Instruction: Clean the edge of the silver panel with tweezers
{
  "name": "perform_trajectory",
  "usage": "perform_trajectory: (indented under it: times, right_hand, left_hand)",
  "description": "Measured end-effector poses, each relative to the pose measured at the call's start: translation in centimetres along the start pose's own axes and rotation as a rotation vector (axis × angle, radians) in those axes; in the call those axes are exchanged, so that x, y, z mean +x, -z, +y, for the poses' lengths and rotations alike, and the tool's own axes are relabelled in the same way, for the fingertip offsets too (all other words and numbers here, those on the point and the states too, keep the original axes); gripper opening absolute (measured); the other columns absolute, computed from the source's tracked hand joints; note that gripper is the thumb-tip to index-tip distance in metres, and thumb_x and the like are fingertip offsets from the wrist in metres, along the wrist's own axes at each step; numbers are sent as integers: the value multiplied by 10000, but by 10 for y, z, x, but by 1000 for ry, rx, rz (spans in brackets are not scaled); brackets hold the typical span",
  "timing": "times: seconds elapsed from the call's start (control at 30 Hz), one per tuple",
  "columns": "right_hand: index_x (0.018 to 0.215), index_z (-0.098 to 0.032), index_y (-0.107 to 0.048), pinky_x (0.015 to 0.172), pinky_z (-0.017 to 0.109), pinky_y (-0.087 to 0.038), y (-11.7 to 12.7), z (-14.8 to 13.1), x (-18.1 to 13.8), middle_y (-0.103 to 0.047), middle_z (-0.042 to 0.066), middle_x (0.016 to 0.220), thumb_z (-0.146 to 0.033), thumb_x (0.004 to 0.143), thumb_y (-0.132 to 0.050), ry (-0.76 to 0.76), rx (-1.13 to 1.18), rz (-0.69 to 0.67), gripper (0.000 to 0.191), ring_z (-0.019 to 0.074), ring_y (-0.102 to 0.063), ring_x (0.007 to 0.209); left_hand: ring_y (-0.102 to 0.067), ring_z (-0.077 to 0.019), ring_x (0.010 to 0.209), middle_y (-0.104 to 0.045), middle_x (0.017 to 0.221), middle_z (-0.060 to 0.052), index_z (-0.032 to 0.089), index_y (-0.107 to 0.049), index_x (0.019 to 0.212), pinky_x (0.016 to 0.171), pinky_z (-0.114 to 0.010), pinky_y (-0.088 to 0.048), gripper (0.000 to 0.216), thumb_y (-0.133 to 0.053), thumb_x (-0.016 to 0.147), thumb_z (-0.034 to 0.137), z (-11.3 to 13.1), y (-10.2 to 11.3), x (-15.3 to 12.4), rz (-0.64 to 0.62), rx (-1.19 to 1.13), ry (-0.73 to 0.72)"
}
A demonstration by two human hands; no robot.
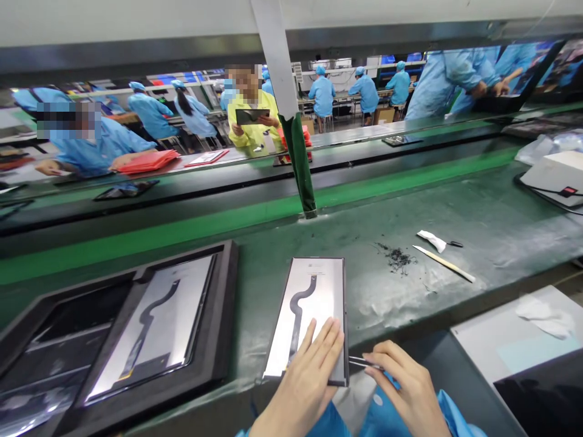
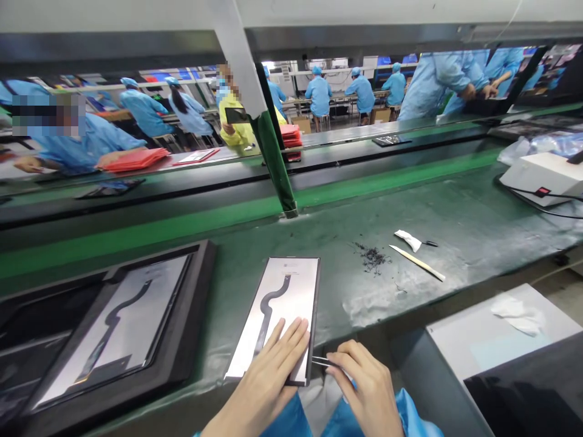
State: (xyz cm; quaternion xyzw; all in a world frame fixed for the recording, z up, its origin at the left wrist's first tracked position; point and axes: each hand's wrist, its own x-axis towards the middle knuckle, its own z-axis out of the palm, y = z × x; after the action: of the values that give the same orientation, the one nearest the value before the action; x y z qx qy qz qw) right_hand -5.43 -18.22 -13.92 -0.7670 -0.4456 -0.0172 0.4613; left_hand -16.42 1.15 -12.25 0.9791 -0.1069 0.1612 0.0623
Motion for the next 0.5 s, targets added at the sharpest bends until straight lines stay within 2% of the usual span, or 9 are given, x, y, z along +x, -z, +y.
perform_trajectory:
  times: [0.2,0.5]
  right_hand:
    - [955,-237,-696,625,257,-542,2,1,1,-705,43,831,-231,960,-585,43,6,-36,111,184,-681,707]
    - [963,-236,-692,636,278,-545,-2,3,-4,-703,55,844,-259,989,-543,28,-17,-88,153,191,-674,725]
  left_hand:
    - [-346,-269,1443,-459,1503,-164,53,-326,1489,1142,-500,-389,686,-465,821,-23,0,5,-5,15,-40,-1]
    - [-344,-293,1435,-425,1514,-187,63,-222,1535,1127,-543,-390,773,-459,807,-47,2,4,-7,-7,-61,12]
